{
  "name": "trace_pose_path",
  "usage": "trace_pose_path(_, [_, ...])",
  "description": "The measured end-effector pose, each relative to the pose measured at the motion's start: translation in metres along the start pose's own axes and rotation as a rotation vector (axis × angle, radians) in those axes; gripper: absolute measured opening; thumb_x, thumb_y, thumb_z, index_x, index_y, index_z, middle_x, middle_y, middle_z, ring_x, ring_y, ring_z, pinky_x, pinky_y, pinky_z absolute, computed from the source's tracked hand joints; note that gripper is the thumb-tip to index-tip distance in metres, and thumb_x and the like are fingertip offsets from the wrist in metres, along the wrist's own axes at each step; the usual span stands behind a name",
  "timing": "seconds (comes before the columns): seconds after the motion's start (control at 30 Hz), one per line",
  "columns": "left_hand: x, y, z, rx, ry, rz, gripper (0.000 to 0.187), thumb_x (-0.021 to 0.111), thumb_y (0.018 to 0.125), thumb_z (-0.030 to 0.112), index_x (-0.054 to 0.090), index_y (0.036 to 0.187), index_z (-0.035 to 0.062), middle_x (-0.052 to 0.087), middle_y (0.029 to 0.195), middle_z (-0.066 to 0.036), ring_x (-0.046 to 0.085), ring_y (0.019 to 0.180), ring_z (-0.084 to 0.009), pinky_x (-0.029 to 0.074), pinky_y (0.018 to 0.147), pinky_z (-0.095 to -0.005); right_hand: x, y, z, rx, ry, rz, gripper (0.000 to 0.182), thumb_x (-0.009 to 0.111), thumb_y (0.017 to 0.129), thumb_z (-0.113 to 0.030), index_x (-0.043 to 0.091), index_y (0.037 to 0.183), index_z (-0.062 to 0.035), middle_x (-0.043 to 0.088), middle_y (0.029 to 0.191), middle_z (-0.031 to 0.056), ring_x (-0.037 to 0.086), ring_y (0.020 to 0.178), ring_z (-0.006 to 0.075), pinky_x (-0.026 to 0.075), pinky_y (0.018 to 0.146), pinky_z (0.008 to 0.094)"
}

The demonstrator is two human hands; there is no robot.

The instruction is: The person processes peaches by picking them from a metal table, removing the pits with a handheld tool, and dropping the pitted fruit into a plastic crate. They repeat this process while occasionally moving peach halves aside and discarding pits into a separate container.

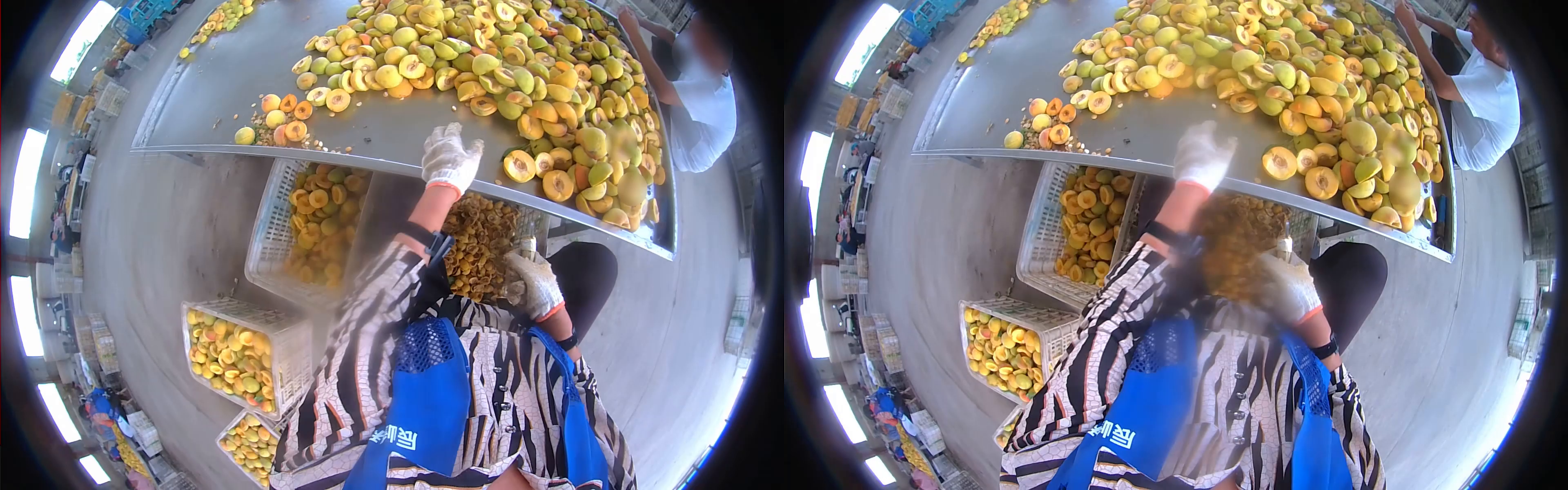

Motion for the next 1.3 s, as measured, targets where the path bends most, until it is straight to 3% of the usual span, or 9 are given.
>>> trace_pose_path(0.07, [0.017,0.001,0.018,0.050,0.215,0.012,0.050,0.060,0.089,0.043,0.056,0.128,0.0120,0.048,0.138,-0.013,0.040,0.133,-0.0308,0.041,0.103,-0.0427,0.001,-0.009,-0.019,-0.087,-0.248,-0.031,0.021,0.051,0.095,-0.010,0.055,0.114,-0.0025,0.064,0.095,0.0080,0.065,0.082,0.0208,0.055,0.073,0.0356])
trace_pose_path(0.33, [0.034,0.035,-0.006,0.042,0.329,-0.161,0.034,0.061,0.090,0.024,0.063,0.123,0.0299,0.050,0.133,-0.012,0.049,0.125,-0.0308,0.045,0.102,-0.0409,-0.012,-0.025,0.005,0.305,0.341,0.340,0.014,0.063,0.091,-0.016,0.052,0.094,-0.0080,0.047,0.064,-0.0026,0.043,0.043,0.0055,0.034,0.036,0.0211])
trace_pose_path(0.43, [0.012,0.034,-0.007,0.089,0.180,-0.080,0.034,0.061,0.090,0.021,0.063,0.124,0.0203,0.057,0.123,-0.011,0.058,0.113,-0.0284,0.050,0.096,-0.0394,-0.019,-0.021,0.005,0.179,0.178,0.315,0.014,0.064,0.091,-0.016,0.054,0.094,-0.0071,0.049,0.064,-0.0022,0.044,0.043,0.0061,0.035,0.037,0.0217])
trace_pose_path(0.57, [0.008,0.003,-0.019,-0.073,-1.263,-0.191,0.036,0.062,0.091,0.022,0.058,0.121,0.0035,0.066,0.104,-0.010,0.066,0.086,-0.0258,0.055,0.081,-0.0376,-0.017,-0.029,-0.008,0.261,0.328,0.382,0.014,0.066,0.090,-0.016,0.057,0.093,-0.0059,0.053,0.064,-0.0005,0.047,0.045,0.0073,0.038,0.040,0.0228])
trace_pose_path(0.7, [0.009,-0.066,0.009,-0.333,-2.041,-0.571,0.040,0.058,0.094,0.034,0.057,0.121,0.0047,0.064,0.109,-0.016,0.063,0.098,-0.0363,0.057,0.081,-0.0445,-0.007,-0.021,-0.044,0.134,0.094,0.304,0.016,0.065,0.091,-0.018,0.057,0.094,-0.0055,0.055,0.065,0.0000,0.050,0.047,0.0081,0.040,0.042,0.0242])
trace_pose_path(0.83, [0.029,-0.096,0.004,-0.514,-2.006,-0.601,0.041,0.054,0.096,0.044,0.063,0.104,0.0044,0.065,0.100,-0.016,0.062,0.095,-0.0344,0.057,0.080,-0.0447,0.006,-0.007,-0.073,-0.017,-0.269,0.288,0.025,0.067,0.089,-0.025,0.060,0.099,-0.0025,0.064,0.072,0.0065,0.059,0.061,0.0126,0.048,0.057,0.0306])
trace_pose_path(0.9, [0.033,-0.106,0.004,-0.575,-1.937,-0.549,0.044,0.048,0.099,0.046,0.063,0.095,0.0047,0.064,0.096,-0.015,0.062,0.091,-0.0326,0.056,0.076,-0.0442,0.010,-0.001,-0.076,0.035,-0.469,0.309,0.029,0.067,0.087,-0.030,0.062,0.101,-0.0052,0.069,0.085,0.0151,0.068,0.081,0.0315,0.052,0.070,0.0411])
trace_pose_path(1.0, [0.037,-0.123,0.010,-0.613,-1.860,-0.585,0.043,0.043,0.101,0.044,0.062,0.095,0.0058,0.064,0.094,-0.014,0.062,0.089,-0.0310,0.055,0.075,-0.0435,0.013,0.011,-0.070,0.110,-0.565,0.283,0.030,0.068,0.087,-0.030,0.061,0.105,-0.0061,0.069,0.086,0.0169,0.068,0.085,0.0359,0.053,0.072,0.0423])
trace_pose_path(1.3, [0.033,-0.125,0.000,0.062,-1.162,-0.335,0.029,0.050,0.100,0.023,0.062,0.117,0.0020,0.066,0.108,-0.010,0.063,0.099,-0.0195,0.052,0.086,-0.0316,-0.010,0.003,-0.080,-0.163,-0.365,0.597,0.025,0.068,0.086,-0.019,0.062,0.107,-0.0061,0.066,0.078,0.0128,0.067,0.071,0.0290,0.052,0.066,0.0375])
Point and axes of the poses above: each hand's wrist, its own y-axis towards the middle knuckle, its own x-axis out of the palm, z = x × y, the point moved 10 cm from there along y, towards the middle knuckle
